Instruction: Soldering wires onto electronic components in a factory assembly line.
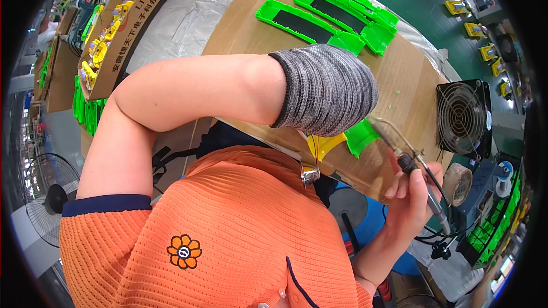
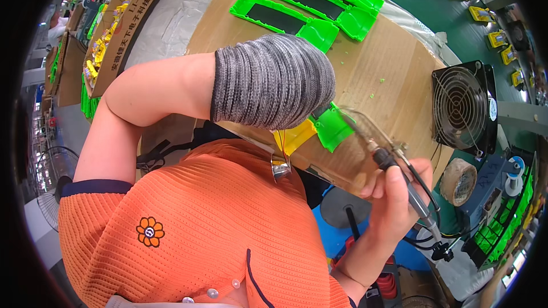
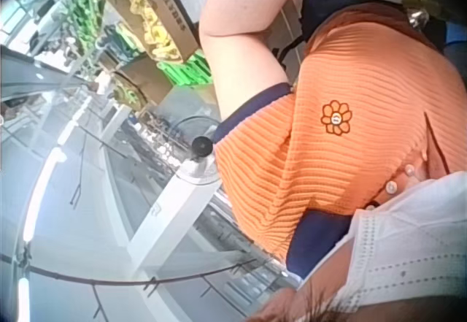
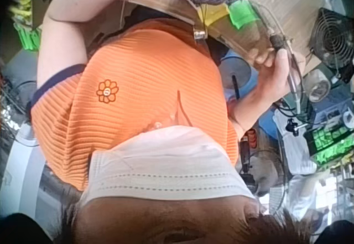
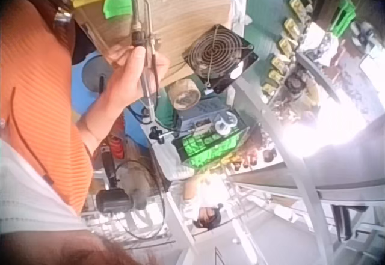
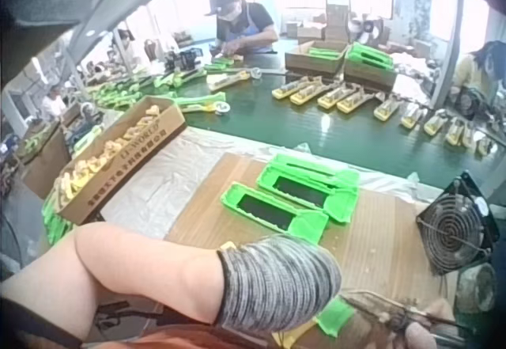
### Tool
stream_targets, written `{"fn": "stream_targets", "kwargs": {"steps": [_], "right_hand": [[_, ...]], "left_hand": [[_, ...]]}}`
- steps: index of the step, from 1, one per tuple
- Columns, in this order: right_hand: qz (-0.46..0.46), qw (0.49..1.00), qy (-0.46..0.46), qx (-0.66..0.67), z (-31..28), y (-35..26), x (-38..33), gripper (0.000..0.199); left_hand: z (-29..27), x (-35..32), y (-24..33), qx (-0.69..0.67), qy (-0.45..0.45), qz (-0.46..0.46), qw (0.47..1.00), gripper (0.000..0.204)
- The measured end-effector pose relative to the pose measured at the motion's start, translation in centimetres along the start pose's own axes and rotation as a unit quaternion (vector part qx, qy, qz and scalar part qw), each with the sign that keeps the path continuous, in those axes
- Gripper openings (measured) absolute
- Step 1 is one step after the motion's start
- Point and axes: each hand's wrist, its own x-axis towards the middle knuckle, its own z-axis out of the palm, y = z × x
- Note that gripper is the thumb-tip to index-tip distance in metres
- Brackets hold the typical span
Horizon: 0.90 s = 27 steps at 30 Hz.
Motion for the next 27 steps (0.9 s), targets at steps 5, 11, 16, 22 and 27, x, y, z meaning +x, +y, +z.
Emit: {"fn": "stream_targets", "kwargs": {"steps": [5,11,16,22,27], "right_hand": [[0.023,0.971,0.090,0.221,1.8,1.8,-1.5,0.015],[0.024,0.942,0.143,0.302,4.1,2.4,-2.2,0.022],[0.005,0.946,0.115,0.304,4.5,1.9,-0.6,0.020],[-0.026,0.949,0.058,0.307,4.5,2.8,2.6,0.020],[-0.019,0.951,0.073,0.299,3.8,3.1,2.4,0.022]], "left_hand": [[-0.2,-0.2,0.0,-0.007,0.025,0.026,0.999,0.012],[0.0,0.0,0.1,0.016,-0.007,0.003,1.000,0.011],[-0.5,0.4,-0.1,0.043,0.074,0.032,0.996,0.012],[-2.1,1.6,-0.6,0.097,-0.054,-0.117,0.987,0.014],[-1.9,1.2,-0.7,0.106,-0.046,-0.106,0.988,0.012]]}}
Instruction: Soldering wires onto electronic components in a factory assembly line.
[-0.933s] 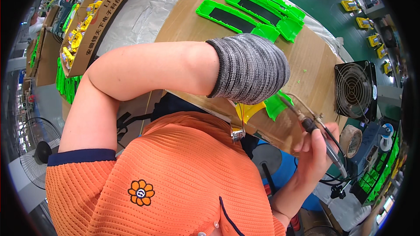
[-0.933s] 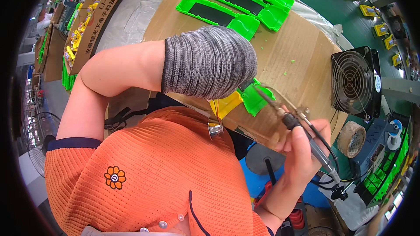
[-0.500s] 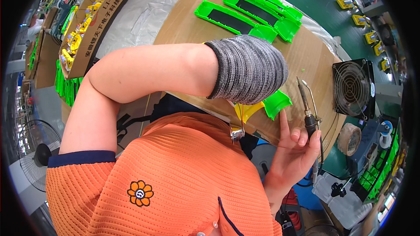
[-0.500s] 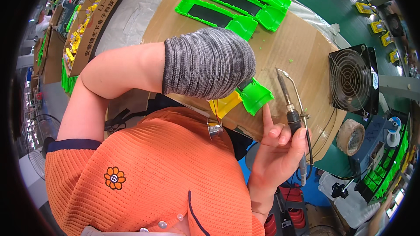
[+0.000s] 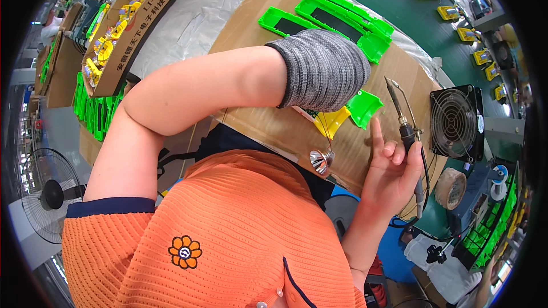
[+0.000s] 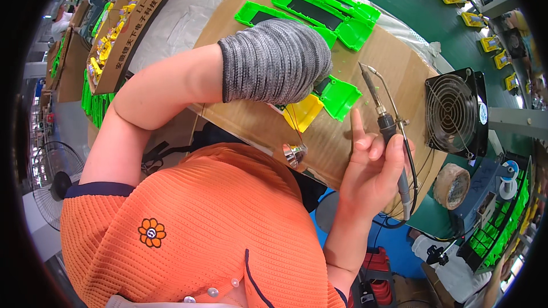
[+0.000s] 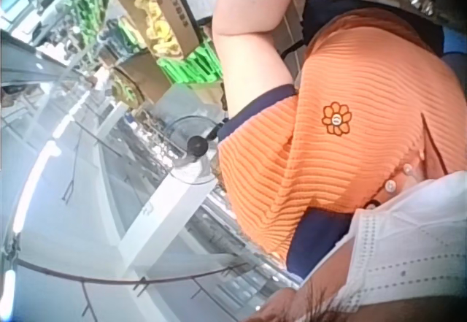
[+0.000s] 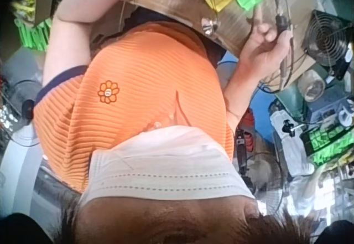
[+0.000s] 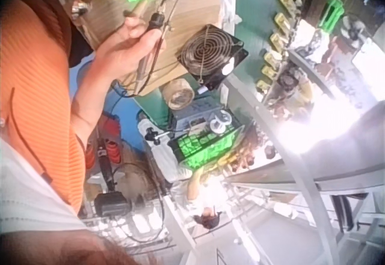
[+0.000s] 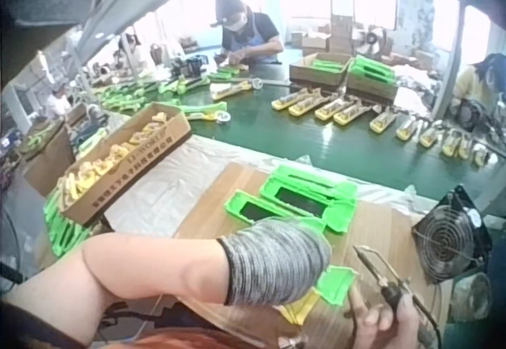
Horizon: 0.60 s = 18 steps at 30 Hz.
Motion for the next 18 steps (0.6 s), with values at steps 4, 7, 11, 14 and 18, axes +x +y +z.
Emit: {"fn": "stream_targets", "kwargs": {"steps": [4,7,11,14,18], "right_hand": [[-0.012,1.000,-0.006,0.008,-0.9,-0.4,-0.5,0.009],[-0.020,1.000,-0.016,-0.014,-1.2,-0.6,-0.8,0.007],[-0.026,0.999,-0.006,-0.035,-1.0,-0.7,-0.9,0.006],[-0.029,0.999,-0.004,-0.040,-0.8,-0.7,-1.0,0.006],[-0.034,0.998,-0.002,-0.052,-0.9,-1.0,-1.5,0.007]], "left_hand": [[0.6,-0.6,-0.2,-0.018,0.042,0.016,0.999,0.011],[0.8,-0.9,-0.3,-0.020,0.005,0.006,1.000,0.021],[0.9,-1.0,0.0,-0.026,0.010,-0.005,1.000,0.024],[1.1,-1.3,0.0,-0.030,0.008,-0.010,0.999,0.023],[0.9,-3.6,-0.9,-0.029,0.119,0.014,0.992,0.021]]}}
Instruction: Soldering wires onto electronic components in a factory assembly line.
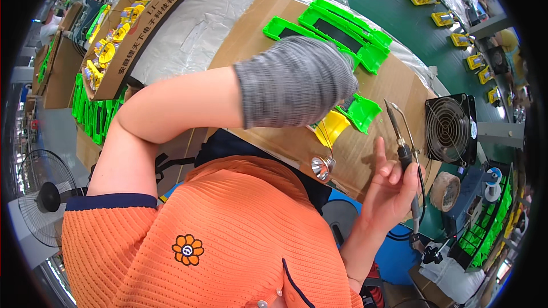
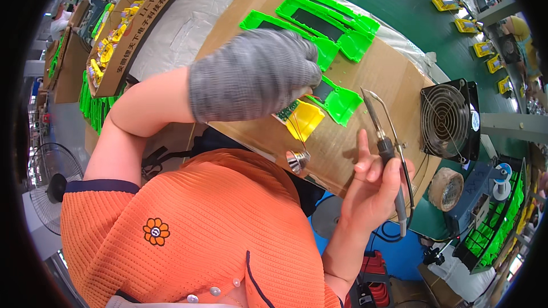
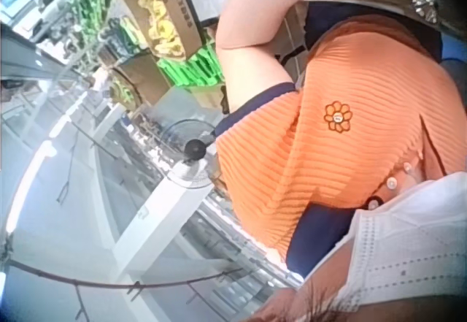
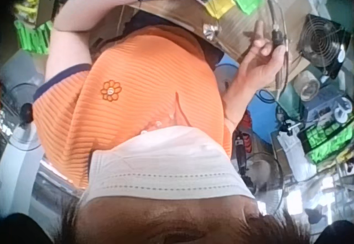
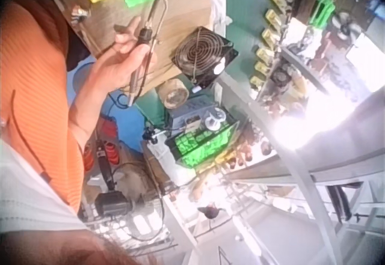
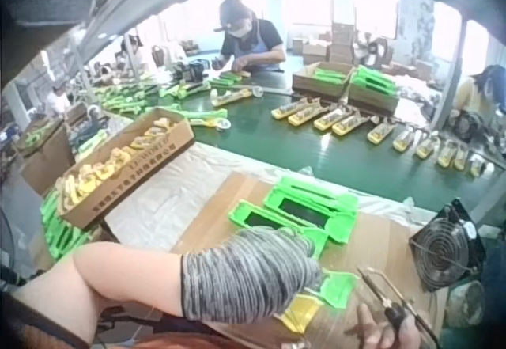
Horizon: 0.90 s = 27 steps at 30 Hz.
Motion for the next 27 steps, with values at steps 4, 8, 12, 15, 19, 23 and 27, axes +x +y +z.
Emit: {"fn": "stream_targets", "kwargs": {"steps": [4,8,12,15,19,23,27], "right_hand": [[-0.013,1.000,-0.023,-0.014,-0.3,-0.5,-0.5,0.004],[0.004,0.998,-0.048,-0.033,-0.4,-0.4,-1.1,0.007],[0.020,0.994,-0.094,-0.055,-0.1,0.3,-1.6,0.007],[0.039,0.992,-0.107,-0.051,0.3,0.7,-2.0,0.005],[0.054,0.988,-0.134,-0.058,0.6,1.0,-2.4,0.010],[0.063,0.988,-0.120,-0.076,0.7,0.7,-2.6,0.011],[0.057,0.986,-0.095,-0.128,0.7,0.4,-2.7,0.023]], "left_hand": [[-2.9,-4.9,-2.5,-0.028,0.148,0.049,0.987,0.025],[-3.2,-9.9,-3.6,0.076,0.003,0.018,0.997,0.032],[-0.3,-10.9,-4.2,0.066,0.007,0.014,0.998,0.027],[0.9,-10.7,-4.4,-0.071,0.127,-0.054,0.988,0.024],[1.1,-9.4,-4.1,-0.098,0.164,0.095,0.977,0.023],[1.9,-7.7,-2.4,-0.192,0.149,0.072,0.967,0.017],[1.7,-6.3,-1.6,-0.145,0.078,0.040,0.986,0.011]]}}
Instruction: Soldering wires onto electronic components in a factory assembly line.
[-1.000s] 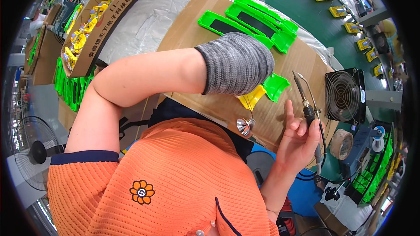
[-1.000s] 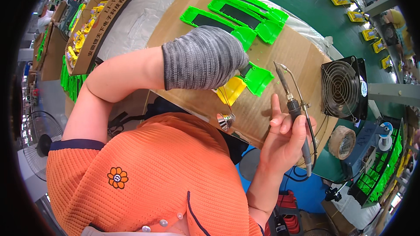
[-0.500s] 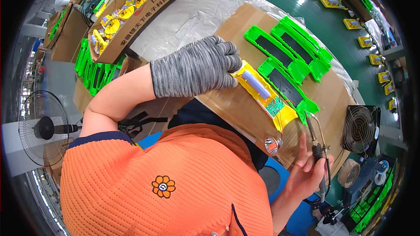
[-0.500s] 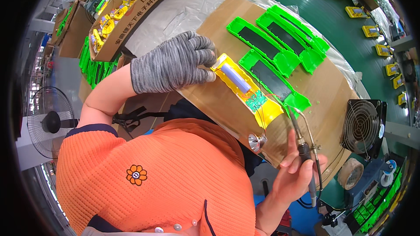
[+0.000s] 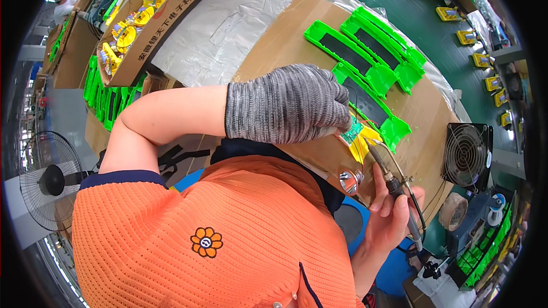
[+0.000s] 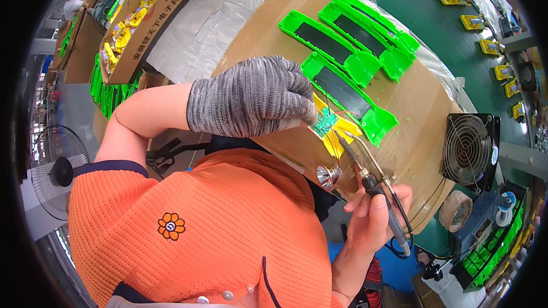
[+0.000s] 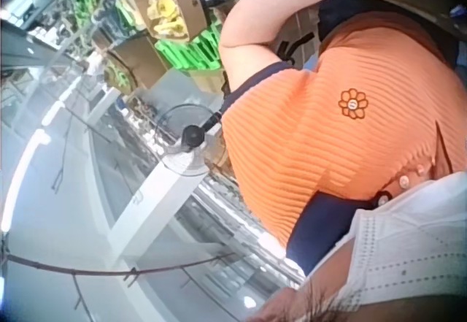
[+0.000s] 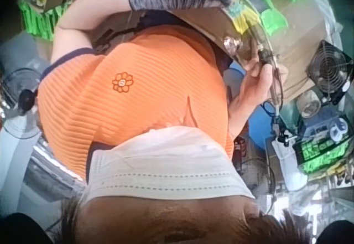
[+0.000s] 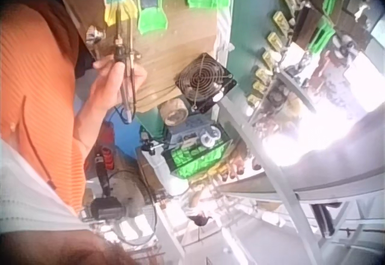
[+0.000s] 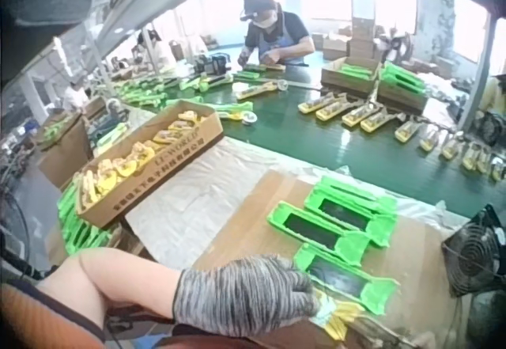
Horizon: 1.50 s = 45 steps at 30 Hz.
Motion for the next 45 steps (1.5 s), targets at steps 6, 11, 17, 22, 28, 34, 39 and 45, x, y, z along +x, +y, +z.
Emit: {"fn": "stream_targets", "kwargs": {"steps": [6,11,17,22,28,34,39,45], "right_hand": [[0.010,0.999,0.024,-0.037,0.4,-0.1,0.1,0.024],[0.031,0.998,0.019,-0.042,1.0,-0.7,0.3,0.018],[0.040,0.996,0.008,-0.081,1.7,-1.0,0.4,0.014],[0.033,0.994,0.006,-0.103,2.0,-0.9,0.6,0.015],[0.033,0.994,0.017,-0.104,2.3,-0.8,0.4,0.018],[0.020,0.993,0.018,-0.111,2.3,-0.5,0.3,0.018],[0.024,0.994,0.025,-0.102,2.1,-0.3,0.2,0.018],[-0.015,0.998,-0.018,-0.057,0.2,-0.6,0.7,0.014]], "left_hand": [[-0.6,1.2,0.4,0.063,-0.068,-0.015,0.996,0.012],[-0.4,1.4,-0.1,0.026,-0.040,0.013,0.999,0.014],[0.1,1.5,-0.2,0.046,-0.066,-0.018,0.997,0.016],[0.1,1.6,-0.1,0.045,-0.070,-0.030,0.996,0.016],[0.1,1.6,-0.1,0.040,-0.067,-0.029,0.997,0.016],[0.3,1.6,-0.2,0.038,-0.080,-0.039,0.995,0.016],[0.2,1.6,0.0,0.043,-0.060,-0.029,0.997,0.016],[0.1,1.6,0.0,0.040,-0.062,-0.025,0.997,0.015]]}}
